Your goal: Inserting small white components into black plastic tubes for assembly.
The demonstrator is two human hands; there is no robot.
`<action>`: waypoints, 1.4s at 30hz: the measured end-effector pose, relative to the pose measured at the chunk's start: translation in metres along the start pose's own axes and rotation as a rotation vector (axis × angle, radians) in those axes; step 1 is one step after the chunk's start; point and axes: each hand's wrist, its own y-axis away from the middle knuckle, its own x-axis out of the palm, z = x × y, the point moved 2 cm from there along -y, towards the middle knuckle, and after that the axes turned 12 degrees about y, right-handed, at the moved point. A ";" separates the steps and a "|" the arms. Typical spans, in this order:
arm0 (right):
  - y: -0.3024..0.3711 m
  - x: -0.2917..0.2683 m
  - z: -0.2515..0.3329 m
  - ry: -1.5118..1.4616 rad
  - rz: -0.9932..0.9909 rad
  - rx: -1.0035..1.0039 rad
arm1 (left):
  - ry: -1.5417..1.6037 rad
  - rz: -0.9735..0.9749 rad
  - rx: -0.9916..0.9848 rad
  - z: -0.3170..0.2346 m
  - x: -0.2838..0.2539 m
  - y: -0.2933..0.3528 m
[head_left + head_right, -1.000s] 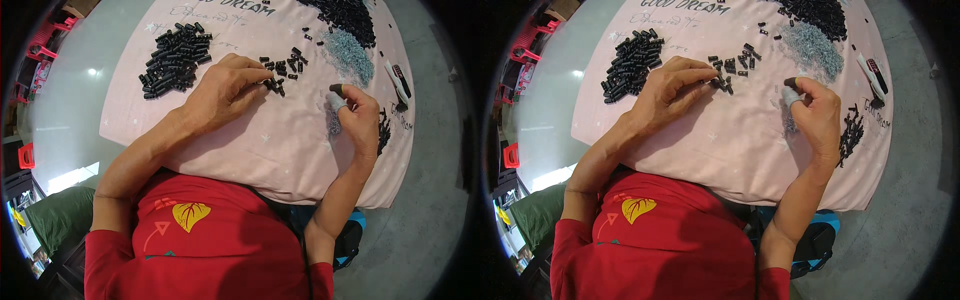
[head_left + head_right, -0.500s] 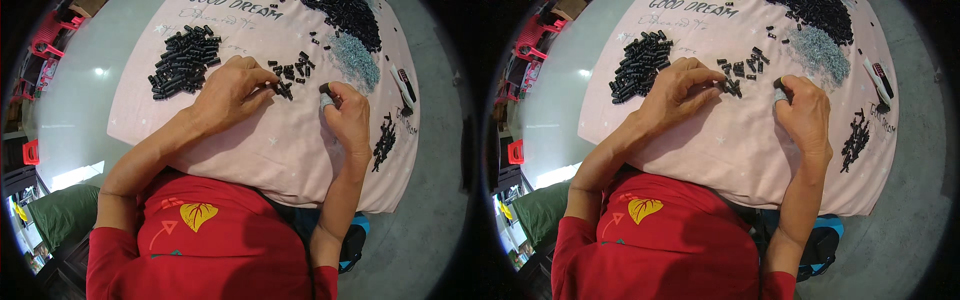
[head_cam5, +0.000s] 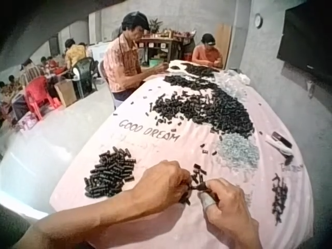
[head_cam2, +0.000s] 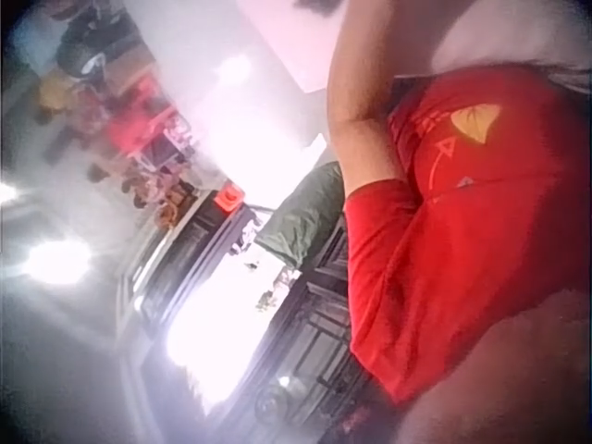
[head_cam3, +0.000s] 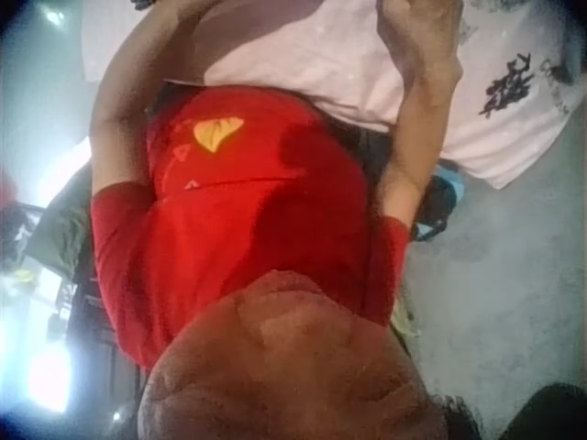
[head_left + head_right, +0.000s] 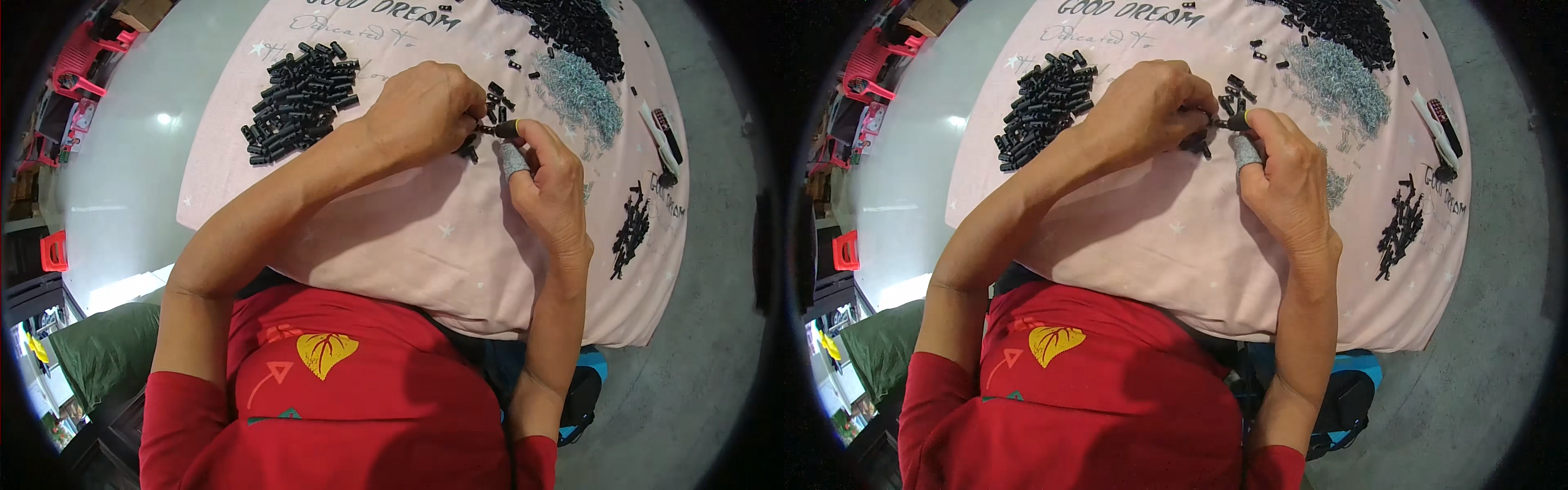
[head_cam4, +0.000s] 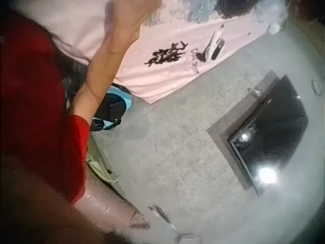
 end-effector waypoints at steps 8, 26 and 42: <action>0.000 -0.002 0.004 -0.233 -0.008 0.141 | -0.018 -0.034 0.074 -0.003 -0.005 0.003; 0.003 -0.011 0.020 -0.839 0.156 0.152 | 1.370 0.158 -0.425 -0.001 -0.014 0.049; 0.005 -0.010 0.025 -0.843 0.201 0.146 | 1.359 0.095 -0.439 -0.003 -0.011 0.057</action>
